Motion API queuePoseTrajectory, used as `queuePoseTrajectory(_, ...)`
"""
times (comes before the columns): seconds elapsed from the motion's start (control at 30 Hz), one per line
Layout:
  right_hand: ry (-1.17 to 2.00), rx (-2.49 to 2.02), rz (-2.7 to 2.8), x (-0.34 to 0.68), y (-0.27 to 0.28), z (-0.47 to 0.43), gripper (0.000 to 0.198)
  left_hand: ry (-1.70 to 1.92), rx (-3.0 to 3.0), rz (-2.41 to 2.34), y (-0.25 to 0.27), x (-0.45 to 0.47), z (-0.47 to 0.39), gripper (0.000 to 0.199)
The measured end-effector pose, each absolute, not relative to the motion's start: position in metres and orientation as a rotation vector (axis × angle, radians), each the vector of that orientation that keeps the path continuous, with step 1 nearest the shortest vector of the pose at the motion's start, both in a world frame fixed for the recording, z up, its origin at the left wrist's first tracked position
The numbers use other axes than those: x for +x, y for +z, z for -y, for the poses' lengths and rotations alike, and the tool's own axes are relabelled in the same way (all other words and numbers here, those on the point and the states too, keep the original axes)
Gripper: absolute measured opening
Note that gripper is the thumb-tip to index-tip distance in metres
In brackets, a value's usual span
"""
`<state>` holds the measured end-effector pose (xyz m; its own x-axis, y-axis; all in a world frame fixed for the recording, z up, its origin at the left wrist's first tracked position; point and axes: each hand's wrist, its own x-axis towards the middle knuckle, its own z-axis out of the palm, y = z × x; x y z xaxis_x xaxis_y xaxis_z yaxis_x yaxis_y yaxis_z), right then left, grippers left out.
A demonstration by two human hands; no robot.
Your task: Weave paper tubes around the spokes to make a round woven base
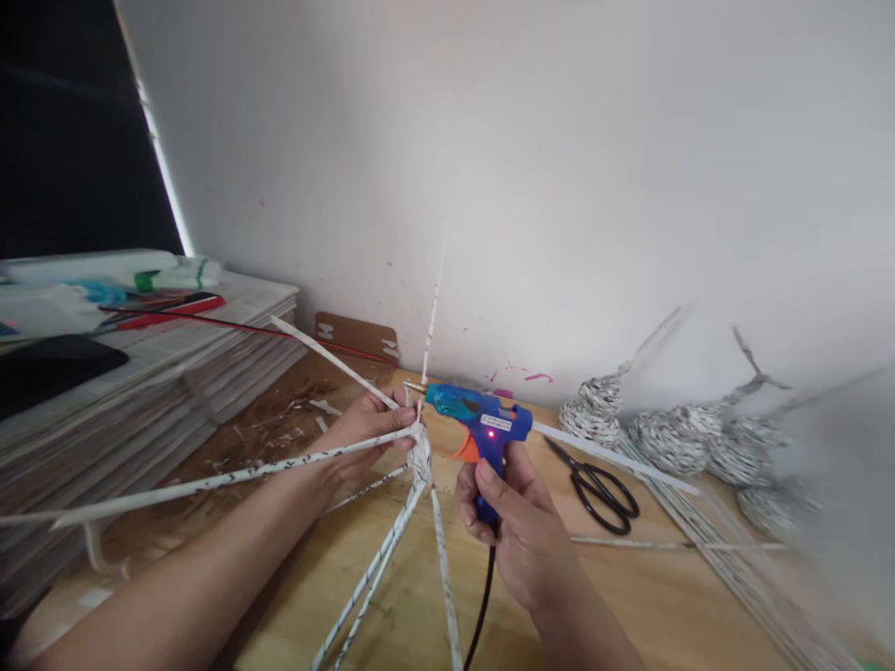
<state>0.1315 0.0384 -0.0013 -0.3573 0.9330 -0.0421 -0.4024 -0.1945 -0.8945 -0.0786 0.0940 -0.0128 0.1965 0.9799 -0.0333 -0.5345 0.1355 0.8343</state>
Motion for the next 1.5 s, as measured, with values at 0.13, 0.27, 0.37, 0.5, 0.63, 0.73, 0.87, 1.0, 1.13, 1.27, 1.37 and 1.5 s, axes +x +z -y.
queuePoseTrajectory(0.13, 1.719, -0.786, 1.045, 0.131, -0.002, -0.038, 0.019, 1.232, 0.789, -0.695, -0.01, -0.077, -0.092, 0.039)
queuePoseTrajectory(0.27, 1.71, -0.793, 1.057, 0.13, 0.0, -0.038, 0.022, 1.219, 0.78, -0.684, -0.011, -0.078, -0.091, 0.038)
queuePoseTrajectory(0.37, 1.704, -0.821, 1.058, 0.13, 0.002, -0.038, 0.025, 1.215, 0.764, -0.668, -0.014, -0.078, -0.092, 0.039)
queuePoseTrajectory(0.5, 1.692, -0.83, 1.058, 0.13, 0.004, -0.037, 0.026, 1.208, 0.785, -0.656, -0.017, -0.079, -0.093, 0.038)
queuePoseTrajectory(0.63, 1.689, -0.827, 1.073, 0.13, 0.003, -0.036, 0.024, 1.218, 0.796, -0.674, -0.016, -0.079, -0.093, 0.037)
queuePoseTrajectory(0.73, 1.66, -0.829, 1.092, 0.132, 0.003, -0.037, 0.024, 1.23, 0.798, -0.689, -0.015, -0.081, -0.094, 0.035)
queuePoseTrajectory(0.87, 1.581, -0.863, 1.156, 0.136, 0.005, -0.039, 0.029, 1.244, 0.805, -0.712, -0.015, -0.083, -0.095, 0.037)
queuePoseTrajectory(1.0, 1.468, -0.921, 1.183, 0.134, 0.012, -0.035, 0.03, 1.267, 0.843, -0.721, -0.015, -0.083, -0.096, 0.038)
queuePoseTrajectory(1.13, 1.392, -0.993, 1.171, 0.131, 0.016, -0.029, 0.032, 1.294, 0.898, -0.696, -0.015, -0.083, -0.096, 0.036)
queuePoseTrajectory(1.27, 1.327, -0.963, 1.285, 0.136, 0.015, -0.031, 0.027, 1.308, 0.939, -0.757, -0.015, -0.086, -0.097, 0.037)
queuePoseTrajectory(1.37, 1.246, -0.942, 1.381, 0.142, 0.013, -0.032, 0.024, 1.319, 0.975, -0.813, -0.015, -0.088, -0.097, 0.035)
queuePoseTrajectory(1.5, 1.168, -0.995, 1.375, 0.144, 0.016, -0.028, 0.024, 1.322, 0.99, -0.829, -0.015, -0.089, -0.097, 0.035)
